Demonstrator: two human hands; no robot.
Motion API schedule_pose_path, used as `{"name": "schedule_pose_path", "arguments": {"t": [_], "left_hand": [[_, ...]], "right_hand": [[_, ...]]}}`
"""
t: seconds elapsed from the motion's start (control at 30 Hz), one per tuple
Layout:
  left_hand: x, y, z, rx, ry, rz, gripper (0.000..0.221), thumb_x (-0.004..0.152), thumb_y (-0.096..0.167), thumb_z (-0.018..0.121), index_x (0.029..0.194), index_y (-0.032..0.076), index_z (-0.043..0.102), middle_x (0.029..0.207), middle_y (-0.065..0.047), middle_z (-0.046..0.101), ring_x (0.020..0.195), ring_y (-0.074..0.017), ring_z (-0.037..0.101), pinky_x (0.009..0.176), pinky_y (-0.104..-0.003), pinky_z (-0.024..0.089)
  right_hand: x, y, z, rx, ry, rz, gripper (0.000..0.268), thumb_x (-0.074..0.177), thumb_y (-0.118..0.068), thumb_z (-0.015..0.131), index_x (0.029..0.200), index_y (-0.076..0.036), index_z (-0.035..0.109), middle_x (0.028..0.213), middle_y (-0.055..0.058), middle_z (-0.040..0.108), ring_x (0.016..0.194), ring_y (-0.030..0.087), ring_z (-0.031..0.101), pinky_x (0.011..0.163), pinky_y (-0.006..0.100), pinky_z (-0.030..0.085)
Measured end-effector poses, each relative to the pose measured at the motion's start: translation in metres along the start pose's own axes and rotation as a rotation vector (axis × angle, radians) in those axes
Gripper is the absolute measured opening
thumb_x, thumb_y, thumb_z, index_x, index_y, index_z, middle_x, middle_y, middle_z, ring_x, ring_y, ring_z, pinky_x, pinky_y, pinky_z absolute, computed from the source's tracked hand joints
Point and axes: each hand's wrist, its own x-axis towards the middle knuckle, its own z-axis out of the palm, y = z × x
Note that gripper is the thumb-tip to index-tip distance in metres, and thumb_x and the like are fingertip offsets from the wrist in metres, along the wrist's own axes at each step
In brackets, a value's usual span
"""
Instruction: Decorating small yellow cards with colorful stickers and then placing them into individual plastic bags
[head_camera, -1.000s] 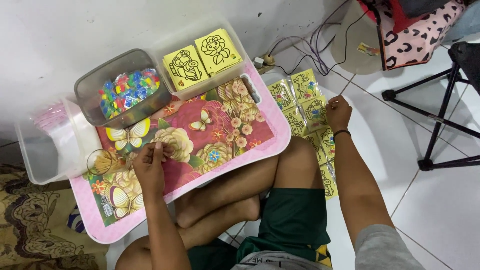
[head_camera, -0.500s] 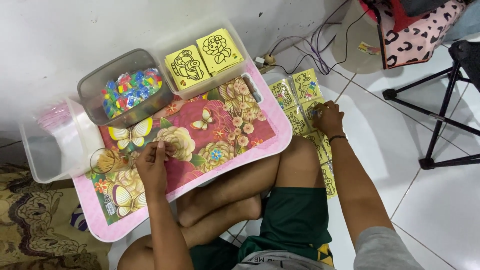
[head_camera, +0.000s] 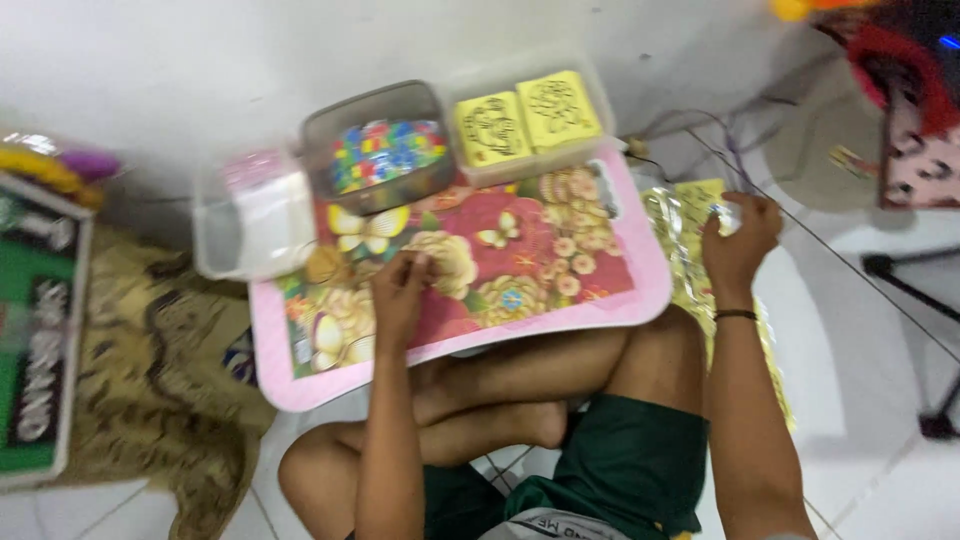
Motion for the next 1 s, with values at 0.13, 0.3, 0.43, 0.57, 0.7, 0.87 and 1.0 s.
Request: {"name": "schedule_pose_path", "arguments": {"t": [0.13, 0.3, 0.43, 0.57, 0.7, 0.87, 1.0], "left_hand": [[0.0, 0.009, -0.006, -0.033, -0.045, -0.003, 0.017, 0.1, 0.018, 0.06, 0.092, 0.005, 0.068, 0.077, -0.001, 0.066, 0.068, -0.0094, 0.056, 0.066, -0.023, 0.048], [0.0, 0.013, -0.01, 0.004, -0.08, 0.071, 0.021, 0.099, 0.02, 0.059, 0.089, 0.004, 0.068, 0.074, 0.0, 0.064, 0.066, -0.009, 0.053, 0.064, -0.024, 0.044], [-0.004, 0.027, -0.014, 0.03, -0.039, 0.06, 0.026, 0.099, 0.025, 0.06, 0.091, 0.003, 0.072, 0.075, -0.001, 0.07, 0.065, -0.0099, 0.059, 0.063, -0.025, 0.048], [-0.007, 0.036, -0.017, 0.015, -0.049, 0.026, 0.024, 0.098, 0.025, 0.063, 0.092, 0.003, 0.071, 0.074, -0.002, 0.071, 0.063, -0.0104, 0.057, 0.062, -0.025, 0.046], [-0.005, 0.022, -0.02, -0.041, -0.084, 0.085, 0.008, 0.096, 0.011, 0.063, 0.095, 0.01, 0.07, 0.075, -0.01, 0.073, 0.073, -0.0236, 0.07, 0.075, -0.036, 0.054], [-0.002, 0.004, -0.02, 0.042, -0.063, 0.141, 0.007, 0.089, 0.011, 0.065, 0.089, 0.004, 0.067, 0.068, -0.016, 0.066, 0.068, -0.0307, 0.066, 0.067, -0.042, 0.051], [0.003, -0.012, -0.016, 0.086, -0.056, 0.108, 0.012, 0.083, 0.008, 0.061, 0.072, 0.013, 0.063, 0.054, -0.001, 0.057, 0.052, -0.0183, 0.056, 0.057, -0.032, 0.047]], "right_hand": [[0.045, -0.154, -0.048, 0.193, 0.036, -0.243, 0.037, 0.08, 0.015, 0.068, 0.115, 0.004, 0.067, 0.116, 0.02, 0.051, 0.107, 0.038, 0.05, 0.096, 0.045, 0.04], [0.065, -0.294, -0.064, 0.415, 0.001, -0.486, 0.025, 0.09, 0.014, 0.064, 0.114, 0.012, 0.064, 0.123, 0.023, 0.047, 0.117, 0.04, 0.047, 0.103, 0.049, 0.04], [0.062, -0.386, -0.052, 0.506, -0.031, -0.631, 0.027, 0.085, 0.017, 0.066, 0.111, 0.01, 0.064, 0.123, 0.024, 0.051, 0.116, 0.04, 0.048, 0.103, 0.052, 0.04], [0.049, -0.459, -0.023, 0.603, -0.18, -0.763, 0.027, 0.082, 0.008, 0.068, 0.109, 0.005, 0.068, 0.126, 0.021, 0.051, 0.117, 0.038, 0.046, 0.104, 0.049, 0.036], [0.036, -0.508, 0.051, 0.498, -0.276, -0.998, 0.026, 0.08, -0.016, 0.077, 0.106, -0.018, 0.071, 0.113, 0.006, 0.06, 0.11, 0.032, 0.054, 0.093, 0.046, 0.039], [0.014, -0.558, 0.109, 0.323, -0.828, -1.054, 0.014, 0.09, -0.02, 0.068, 0.102, -0.019, 0.072, 0.1, 0.007, 0.071, 0.106, 0.035, 0.059, 0.09, 0.052, 0.04], [-0.001, -0.572, 0.183, 0.124, -1.091, -1.055, 0.011, 0.09, -0.029, 0.065, 0.094, -0.029, 0.075, 0.086, -0.004, 0.076, 0.104, 0.03, 0.064, 0.09, 0.052, 0.041]]}}
